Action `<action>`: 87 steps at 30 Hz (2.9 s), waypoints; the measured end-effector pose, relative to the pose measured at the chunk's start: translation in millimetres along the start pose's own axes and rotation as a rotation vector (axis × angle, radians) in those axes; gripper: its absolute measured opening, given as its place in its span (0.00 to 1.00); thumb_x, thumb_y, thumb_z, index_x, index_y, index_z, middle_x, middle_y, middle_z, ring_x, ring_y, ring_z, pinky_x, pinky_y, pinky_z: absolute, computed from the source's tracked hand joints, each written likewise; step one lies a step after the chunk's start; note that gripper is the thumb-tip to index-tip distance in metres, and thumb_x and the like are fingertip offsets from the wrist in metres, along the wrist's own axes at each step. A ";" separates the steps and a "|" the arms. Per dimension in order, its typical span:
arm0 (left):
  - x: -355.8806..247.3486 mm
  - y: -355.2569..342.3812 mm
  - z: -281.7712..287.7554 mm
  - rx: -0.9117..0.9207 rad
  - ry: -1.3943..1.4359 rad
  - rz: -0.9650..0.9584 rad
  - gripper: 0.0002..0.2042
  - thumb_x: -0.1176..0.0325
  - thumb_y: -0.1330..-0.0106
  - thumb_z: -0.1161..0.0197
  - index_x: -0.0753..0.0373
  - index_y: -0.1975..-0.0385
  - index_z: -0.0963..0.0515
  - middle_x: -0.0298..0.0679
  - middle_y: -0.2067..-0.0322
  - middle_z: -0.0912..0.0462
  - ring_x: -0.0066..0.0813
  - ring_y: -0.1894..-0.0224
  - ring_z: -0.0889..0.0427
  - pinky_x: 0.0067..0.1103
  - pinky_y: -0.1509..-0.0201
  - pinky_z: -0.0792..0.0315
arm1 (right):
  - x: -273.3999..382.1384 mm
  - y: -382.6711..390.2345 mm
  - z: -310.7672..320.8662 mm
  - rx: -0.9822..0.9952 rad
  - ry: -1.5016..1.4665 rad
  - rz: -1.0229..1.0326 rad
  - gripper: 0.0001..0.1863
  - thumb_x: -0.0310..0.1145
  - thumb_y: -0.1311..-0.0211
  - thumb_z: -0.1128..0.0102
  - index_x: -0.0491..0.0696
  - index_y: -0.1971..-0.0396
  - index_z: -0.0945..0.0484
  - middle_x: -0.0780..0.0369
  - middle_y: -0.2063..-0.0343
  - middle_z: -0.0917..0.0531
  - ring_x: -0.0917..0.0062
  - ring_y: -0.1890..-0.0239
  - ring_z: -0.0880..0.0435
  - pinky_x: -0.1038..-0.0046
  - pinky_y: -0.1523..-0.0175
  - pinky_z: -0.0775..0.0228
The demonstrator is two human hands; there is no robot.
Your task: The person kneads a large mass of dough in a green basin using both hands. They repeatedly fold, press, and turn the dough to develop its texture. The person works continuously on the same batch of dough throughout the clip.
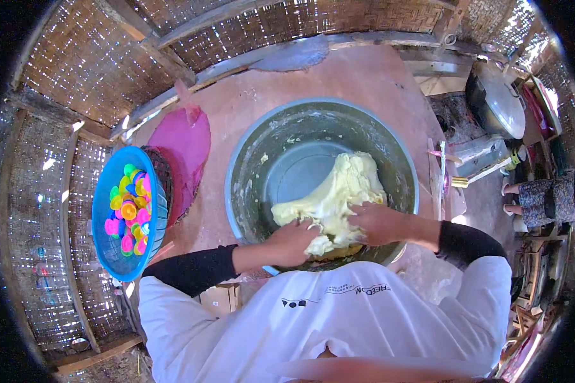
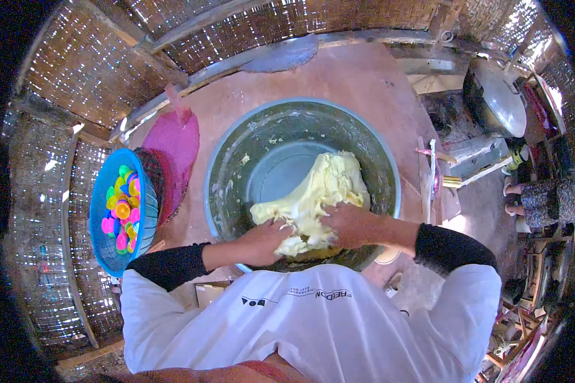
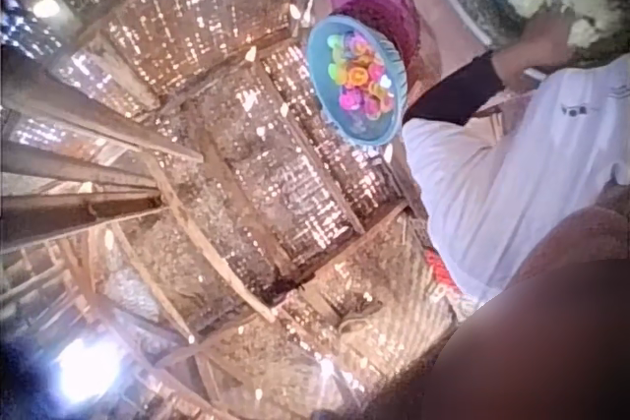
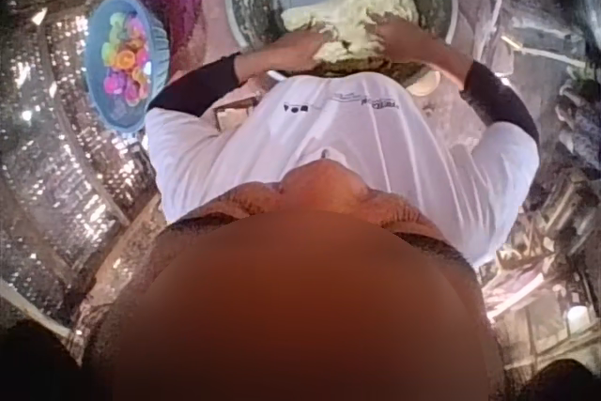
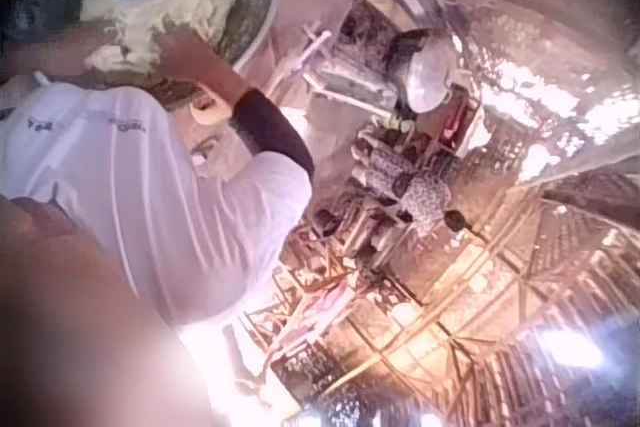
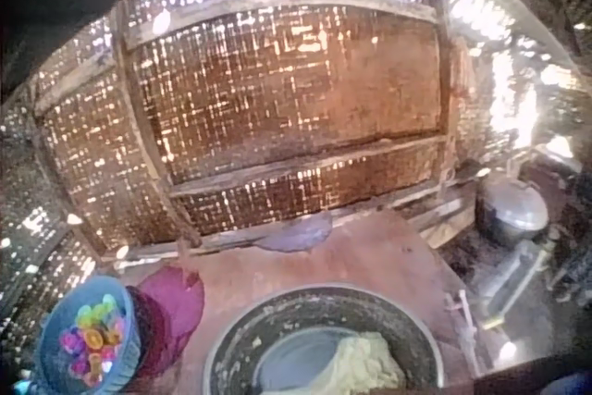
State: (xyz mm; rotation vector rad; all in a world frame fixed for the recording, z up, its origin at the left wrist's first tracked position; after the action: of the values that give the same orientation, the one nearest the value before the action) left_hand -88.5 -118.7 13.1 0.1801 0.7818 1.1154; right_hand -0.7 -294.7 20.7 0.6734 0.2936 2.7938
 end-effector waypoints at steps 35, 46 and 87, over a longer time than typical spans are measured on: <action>58.7 -69.9 109.9 -0.003 0.698 0.034 0.26 0.53 0.41 0.48 0.67 0.48 0.37 0.45 0.50 0.32 0.32 0.49 0.33 0.22 0.46 0.40 | 1.4 -7.2 3.5 -0.329 -0.248 -0.279 0.18 0.35 0.51 0.50 0.34 0.66 0.31 0.44 0.70 0.25 0.53 0.66 0.25 0.59 0.57 0.34; 111.0 -225.4 23.4 -0.207 1.370 0.036 0.23 0.52 0.38 0.56 0.68 0.59 0.28 0.40 0.61 0.25 0.26 0.61 0.27 0.23 0.55 0.34 | -143.6 -68.4 -56.4 -0.111 -0.086 -0.795 0.24 0.41 0.39 0.65 0.37 0.52 0.37 0.44 0.59 0.27 0.54 0.56 0.28 0.63 0.48 0.39; 55.6 -1.0 77.3 0.076 0.023 -0.188 0.40 0.47 0.55 0.37 0.66 0.45 0.41 0.52 0.43 0.44 0.46 0.41 0.45 0.32 0.38 0.52 | -18.1 -26.2 43.8 0.306 -0.319 -0.206 0.38 0.45 0.52 0.43 0.40 0.44 0.45 0.48 0.45 0.41 0.61 0.43 0.39 0.69 0.40 0.48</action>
State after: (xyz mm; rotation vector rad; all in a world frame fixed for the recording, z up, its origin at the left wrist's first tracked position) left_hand -26.4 -52.8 42.4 0.1539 0.8449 0.9120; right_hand 40.5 -269.2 44.8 1.0746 0.6890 2.4205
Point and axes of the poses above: each hand's wrist, its own y-axis away from the middle knuckle, its own z-axis out of the back of the hand, x = y × z, the point moved 3 cm from there along -y, towards the middle knuckle
